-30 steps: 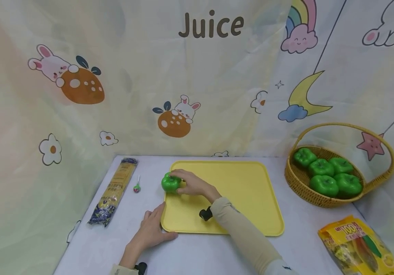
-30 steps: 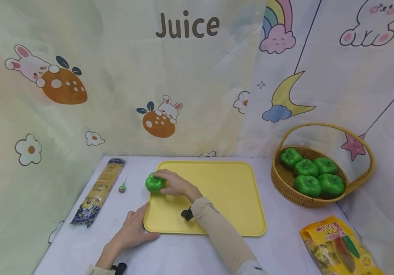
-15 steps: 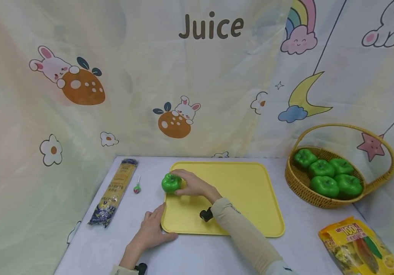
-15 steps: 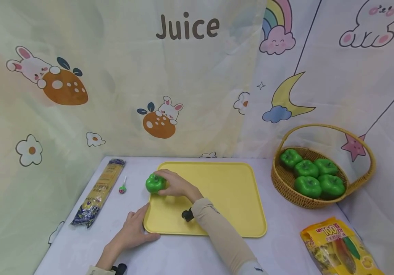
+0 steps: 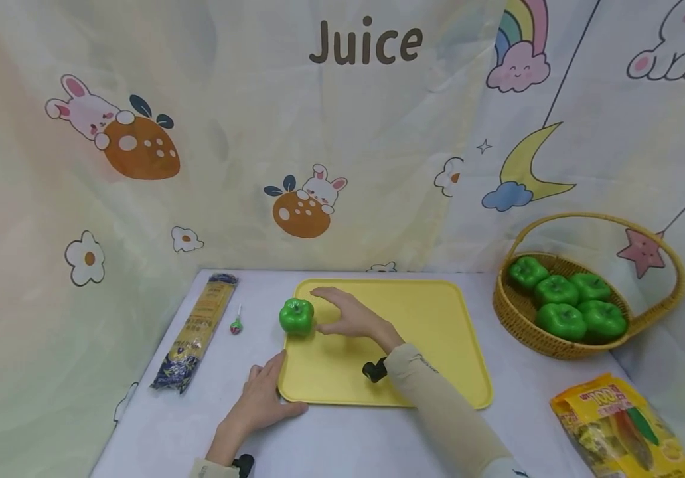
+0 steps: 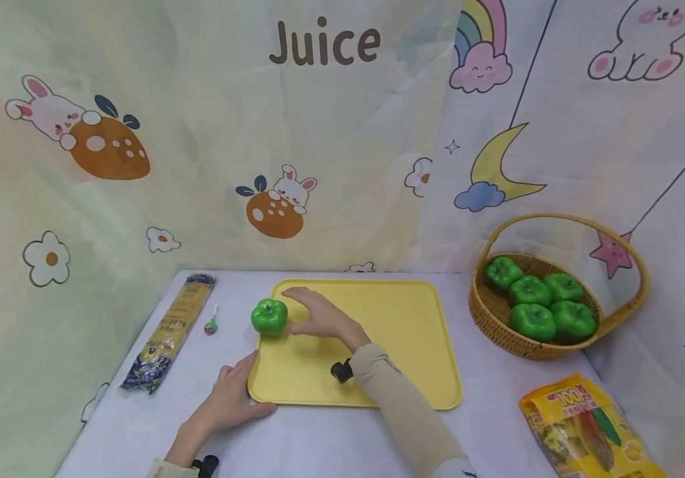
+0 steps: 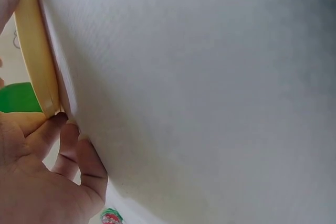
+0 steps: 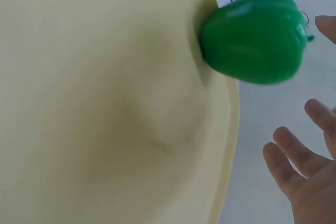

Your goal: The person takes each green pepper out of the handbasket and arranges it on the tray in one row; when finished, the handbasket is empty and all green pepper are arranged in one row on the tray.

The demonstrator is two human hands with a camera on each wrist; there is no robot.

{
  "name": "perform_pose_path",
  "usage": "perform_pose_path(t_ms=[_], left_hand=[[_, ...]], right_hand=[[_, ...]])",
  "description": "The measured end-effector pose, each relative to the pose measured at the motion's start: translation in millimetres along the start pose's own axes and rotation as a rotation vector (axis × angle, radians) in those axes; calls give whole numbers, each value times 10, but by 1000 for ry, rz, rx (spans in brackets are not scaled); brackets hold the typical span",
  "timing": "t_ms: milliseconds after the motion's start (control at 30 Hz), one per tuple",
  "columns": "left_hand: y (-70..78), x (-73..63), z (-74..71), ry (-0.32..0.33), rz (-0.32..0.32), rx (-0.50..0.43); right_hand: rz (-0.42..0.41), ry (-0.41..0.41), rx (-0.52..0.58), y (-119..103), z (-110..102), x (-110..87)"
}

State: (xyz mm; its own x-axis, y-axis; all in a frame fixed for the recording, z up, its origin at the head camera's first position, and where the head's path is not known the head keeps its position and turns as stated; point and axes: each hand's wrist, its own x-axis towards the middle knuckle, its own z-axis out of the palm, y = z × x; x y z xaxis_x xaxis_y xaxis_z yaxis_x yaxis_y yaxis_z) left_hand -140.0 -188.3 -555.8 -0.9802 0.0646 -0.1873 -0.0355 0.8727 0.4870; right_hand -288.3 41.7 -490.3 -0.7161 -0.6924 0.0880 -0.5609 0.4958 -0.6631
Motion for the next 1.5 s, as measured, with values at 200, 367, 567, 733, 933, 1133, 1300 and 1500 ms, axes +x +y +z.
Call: perform_pose_path(t_ms=[200,367,567,733,933,1133,1300,1500], left_hand=[[-10,11,-4,2,11,15],[8,-4,-2,7,9,12],[13,0,-16,11,9,3],[-19,-22,-48,21,-7,26],[-17,-24,-26,4,15,6],[-5,-17,3,2,17,-4],[9,-20,-4,4,8,4],[26,-30,-12,-2,0,-9]], right_hand=[[8,108,31,142,-279,-292],[13,187,30,236,-475,-499],[60,246,9,282,-653,-679],[95,292,-4,333,-750,-782],[115,370,-31,505,-885,-1009],[200,443,-98,646,-1095,-1310],[308,439,-120,685,-1280,-1567],[377,482,-160,775,-1456,-1832]])
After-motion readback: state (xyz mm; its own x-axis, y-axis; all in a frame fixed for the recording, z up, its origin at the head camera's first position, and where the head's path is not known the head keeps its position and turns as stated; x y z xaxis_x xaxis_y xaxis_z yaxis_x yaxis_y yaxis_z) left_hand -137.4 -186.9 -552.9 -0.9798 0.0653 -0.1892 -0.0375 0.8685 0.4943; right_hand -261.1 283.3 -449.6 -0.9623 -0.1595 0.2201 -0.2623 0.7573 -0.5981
